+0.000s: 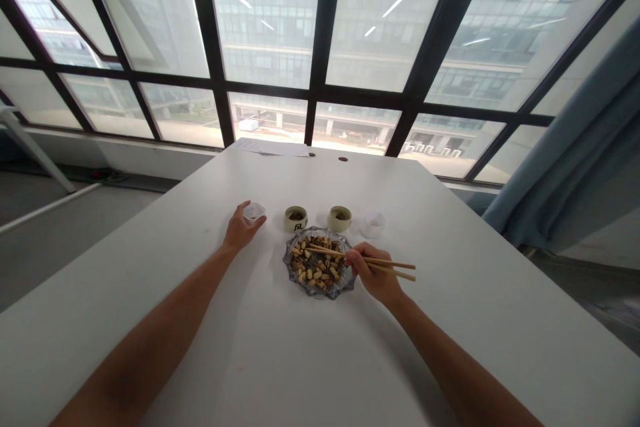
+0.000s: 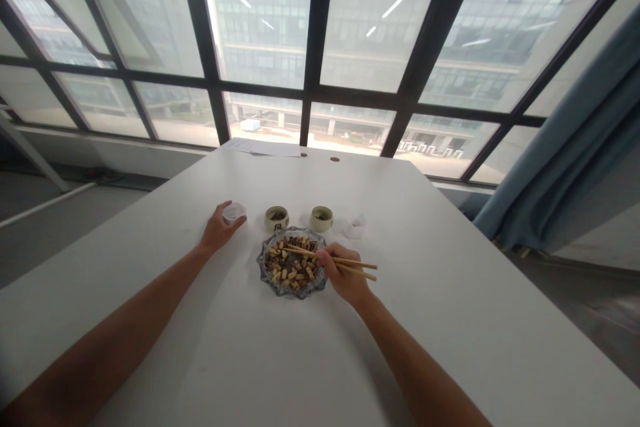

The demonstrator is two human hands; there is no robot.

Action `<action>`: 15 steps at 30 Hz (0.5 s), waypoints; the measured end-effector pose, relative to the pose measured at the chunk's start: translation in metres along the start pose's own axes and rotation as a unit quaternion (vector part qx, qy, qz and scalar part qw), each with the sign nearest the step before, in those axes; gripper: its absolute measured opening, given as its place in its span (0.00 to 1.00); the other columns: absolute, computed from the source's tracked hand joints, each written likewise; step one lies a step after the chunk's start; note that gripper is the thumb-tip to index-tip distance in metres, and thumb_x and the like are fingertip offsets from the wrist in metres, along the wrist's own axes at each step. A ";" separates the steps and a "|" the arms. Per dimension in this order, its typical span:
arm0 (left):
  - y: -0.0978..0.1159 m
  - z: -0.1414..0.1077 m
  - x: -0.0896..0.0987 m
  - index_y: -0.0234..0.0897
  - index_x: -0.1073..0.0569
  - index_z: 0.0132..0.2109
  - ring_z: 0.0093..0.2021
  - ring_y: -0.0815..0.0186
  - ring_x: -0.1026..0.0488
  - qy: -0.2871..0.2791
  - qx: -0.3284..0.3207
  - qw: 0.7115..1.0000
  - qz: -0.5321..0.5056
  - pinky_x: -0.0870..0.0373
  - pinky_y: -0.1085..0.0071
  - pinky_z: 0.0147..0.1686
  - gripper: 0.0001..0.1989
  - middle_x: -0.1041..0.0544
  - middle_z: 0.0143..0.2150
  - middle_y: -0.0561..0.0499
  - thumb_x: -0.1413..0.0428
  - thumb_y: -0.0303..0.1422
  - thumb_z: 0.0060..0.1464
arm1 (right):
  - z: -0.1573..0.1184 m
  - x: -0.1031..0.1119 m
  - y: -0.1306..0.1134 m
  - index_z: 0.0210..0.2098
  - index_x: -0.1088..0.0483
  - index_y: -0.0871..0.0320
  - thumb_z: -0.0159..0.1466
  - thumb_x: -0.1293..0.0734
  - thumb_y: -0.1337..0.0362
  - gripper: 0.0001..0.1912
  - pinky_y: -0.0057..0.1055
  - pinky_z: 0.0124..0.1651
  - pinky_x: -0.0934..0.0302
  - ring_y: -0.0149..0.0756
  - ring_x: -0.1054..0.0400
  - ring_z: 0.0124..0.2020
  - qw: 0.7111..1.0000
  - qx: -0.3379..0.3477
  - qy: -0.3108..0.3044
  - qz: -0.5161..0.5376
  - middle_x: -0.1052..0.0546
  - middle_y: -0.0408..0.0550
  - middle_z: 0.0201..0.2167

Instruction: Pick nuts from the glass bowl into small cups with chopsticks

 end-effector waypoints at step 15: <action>0.002 0.000 0.001 0.33 0.34 0.59 0.52 0.51 0.25 -0.008 0.013 1.000 0.002 0.30 0.56 0.53 0.35 0.23 0.49 0.40 0.38 0.46 0.48 | -0.003 0.001 0.005 0.24 0.30 0.55 0.67 0.37 0.47 0.21 0.28 0.21 0.38 0.33 0.33 0.15 1.000 0.014 0.010 -0.005 0.25 0.44 0.16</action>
Point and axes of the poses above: each hand's wrist, its own z-axis towards the middle knuckle, its own x-axis out of the back of the hand, y = z × x, the point moved 2 cm from there along z, towards the middle knuckle
